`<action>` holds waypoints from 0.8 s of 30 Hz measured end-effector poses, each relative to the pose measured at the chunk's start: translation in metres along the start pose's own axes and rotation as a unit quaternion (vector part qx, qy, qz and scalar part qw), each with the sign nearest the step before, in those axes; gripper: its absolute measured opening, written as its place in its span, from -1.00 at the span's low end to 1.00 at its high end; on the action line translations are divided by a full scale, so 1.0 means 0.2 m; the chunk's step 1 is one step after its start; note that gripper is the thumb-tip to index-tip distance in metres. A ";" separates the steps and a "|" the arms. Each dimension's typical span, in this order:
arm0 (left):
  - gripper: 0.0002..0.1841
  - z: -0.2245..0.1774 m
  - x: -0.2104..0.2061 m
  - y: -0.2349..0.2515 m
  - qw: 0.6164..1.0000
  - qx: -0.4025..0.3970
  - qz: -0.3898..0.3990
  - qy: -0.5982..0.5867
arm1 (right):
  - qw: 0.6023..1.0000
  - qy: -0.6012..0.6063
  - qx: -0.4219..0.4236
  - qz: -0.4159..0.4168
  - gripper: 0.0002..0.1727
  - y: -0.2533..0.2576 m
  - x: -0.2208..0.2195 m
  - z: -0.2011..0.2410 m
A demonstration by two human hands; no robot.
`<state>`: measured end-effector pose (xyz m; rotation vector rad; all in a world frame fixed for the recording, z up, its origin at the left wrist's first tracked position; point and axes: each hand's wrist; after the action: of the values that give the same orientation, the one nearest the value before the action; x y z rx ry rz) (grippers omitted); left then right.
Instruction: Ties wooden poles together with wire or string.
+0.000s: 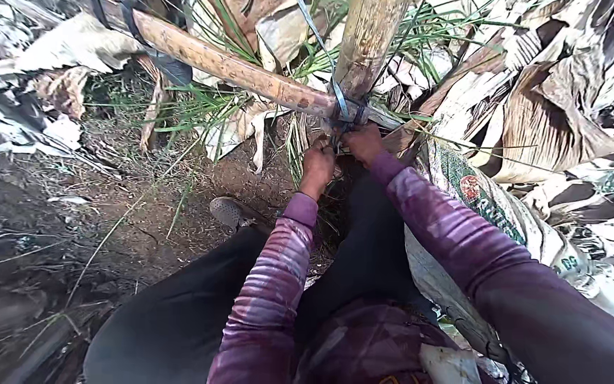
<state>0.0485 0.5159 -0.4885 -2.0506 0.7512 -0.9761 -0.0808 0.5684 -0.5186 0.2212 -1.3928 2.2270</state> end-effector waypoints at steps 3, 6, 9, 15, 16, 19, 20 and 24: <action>-0.67 0.02 0.03 0.00 0.989 0.067 0.035 -0.129 | 0.999 -0.011 0.016 0.027 -0.66 0.06 0.09 -0.03; -0.72 -0.03 0.07 -0.02 0.969 0.075 0.099 -0.212 | 0.994 -0.069 0.072 0.039 -0.52 0.07 0.22 0.01; -0.69 -0.11 0.09 -0.04 0.963 0.053 0.142 -0.223 | 0.989 -0.099 0.094 0.051 -0.53 0.07 0.25 0.03; -0.71 -0.04 0.09 0.00 0.919 0.083 0.164 -0.348 | 0.986 0.073 0.132 0.075 -0.64 0.18 0.31 -0.06; -0.69 -0.02 0.09 -0.01 0.917 0.089 0.166 -0.353 | 0.981 0.108 0.147 0.069 -0.55 0.18 0.35 -0.05; -0.66 -0.03 0.07 -0.06 0.914 0.081 0.171 -0.360 | 0.952 0.160 0.230 0.120 0.03 0.26 0.43 0.00; -0.65 -0.04 0.08 -0.09 0.915 0.072 0.171 -0.358 | 0.949 0.154 0.233 0.143 0.08 0.26 0.44 0.03; -0.64 -0.05 0.14 -0.18 0.926 0.021 0.158 -0.341 | 0.979 -0.014 0.176 0.107 -0.21 0.08 0.42 0.32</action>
<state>0.0622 0.5115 -0.4447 -1.9569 0.6344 -0.0672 -0.1702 0.5339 -0.4692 0.2324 -1.0686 2.6516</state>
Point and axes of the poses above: each hand's wrist, its own y-axis towards the middle knuckle, its own x-axis out of the back of the hand, z = x × y, and after that the axes turned 8 degrees about -z, right-handed
